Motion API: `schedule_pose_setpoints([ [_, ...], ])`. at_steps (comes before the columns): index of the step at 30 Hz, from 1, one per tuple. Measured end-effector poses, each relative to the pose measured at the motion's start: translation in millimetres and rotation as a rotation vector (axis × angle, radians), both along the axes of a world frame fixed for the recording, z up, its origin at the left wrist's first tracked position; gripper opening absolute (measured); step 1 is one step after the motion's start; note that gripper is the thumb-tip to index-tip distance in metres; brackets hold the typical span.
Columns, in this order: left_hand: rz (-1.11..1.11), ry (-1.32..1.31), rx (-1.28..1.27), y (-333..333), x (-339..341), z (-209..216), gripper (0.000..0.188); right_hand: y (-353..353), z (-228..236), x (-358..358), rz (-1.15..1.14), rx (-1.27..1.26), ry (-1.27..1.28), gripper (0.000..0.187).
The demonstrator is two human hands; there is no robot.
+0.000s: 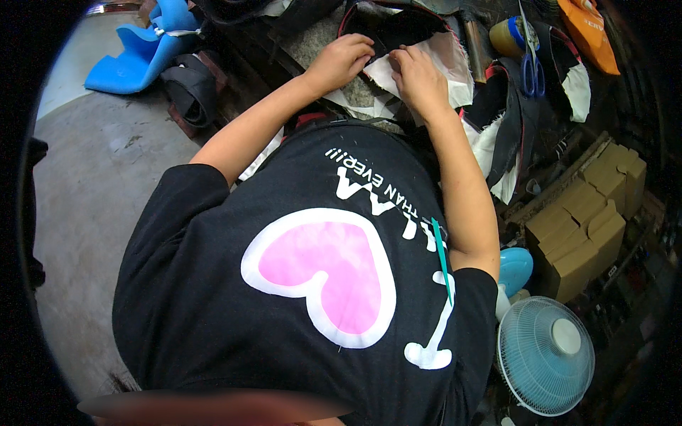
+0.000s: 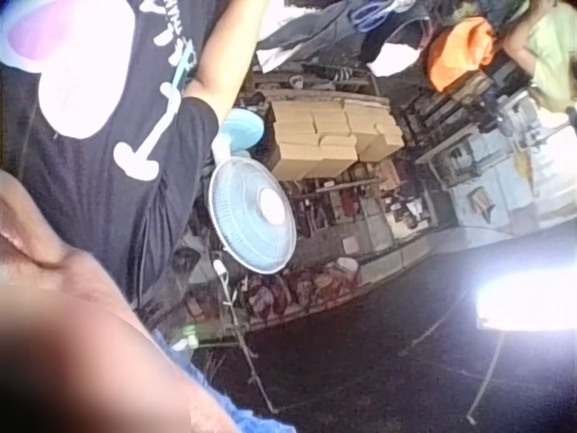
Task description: The person repeatedly places a white paper template inside a black shoe upper and trims the excess material along the template edge using scissors. The person flips and repositions the shoe upper multiple times to trim different sections, then sets the trimmed piece aside and repeats the process with another shoe upper.
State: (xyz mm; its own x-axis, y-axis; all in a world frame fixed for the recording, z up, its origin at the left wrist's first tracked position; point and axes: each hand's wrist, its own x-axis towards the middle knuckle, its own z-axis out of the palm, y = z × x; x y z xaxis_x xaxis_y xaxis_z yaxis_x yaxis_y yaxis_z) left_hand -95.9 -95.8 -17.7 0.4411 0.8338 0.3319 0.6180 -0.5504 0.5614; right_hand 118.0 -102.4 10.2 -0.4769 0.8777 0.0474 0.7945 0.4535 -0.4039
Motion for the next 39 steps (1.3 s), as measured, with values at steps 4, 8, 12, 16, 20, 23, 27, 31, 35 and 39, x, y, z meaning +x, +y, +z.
schedule_pose_setpoints([
  [4,0.036,0.197,0.052,9.6,14.9,7.2,0.018,1.8,2.0,1.2,0.019,-0.001,-0.013,0.023],
  [8,0.031,0.263,0.07,16.7,16.1,7.1,0.014,0.6,3.5,0.6,0.009,0.0,-0.018,0.024],
  [12,0.074,0.105,-0.031,23.6,8.4,4.0,0.014,0.4,5.2,-0.3,0.016,0.011,-0.033,0.024],
  [16,0.031,-0.088,-0.234,21.4,-2.6,7.2,0.017,0.0,6.3,-1.5,0.012,0.032,-0.053,0.023],
  [20,-0.042,0.106,-0.076,10.8,-2.2,10.1,0.018,-0.8,6.0,-2.0,0.01,0.028,-0.052,0.024],
  [23,-0.023,0.154,-0.009,5.7,3.4,9.1,0.017,-1.9,5.4,-1.7,0.013,0.028,-0.046,0.024],
  [27,-0.025,0.243,0.014,4.7,9.0,6.6,0.018,-2.4,5.1,-1.4,0.026,0.052,-0.049,0.025],
  [31,-0.019,0.237,0.032,7.9,9.6,6.9,0.017,-2.6,5.3,-1.7,0.025,0.041,-0.048,0.024],
  [35,-0.028,0.187,0.074,7.8,8.0,10.4,0.014,-3.0,5.1,-1.5,0.02,0.036,-0.036,0.025],
  [39,-0.051,0.39,0.107,-1.2,15.6,12.6,0.009,-2.6,2.7,-1.1,0.03,0.07,-0.045,0.024],
])
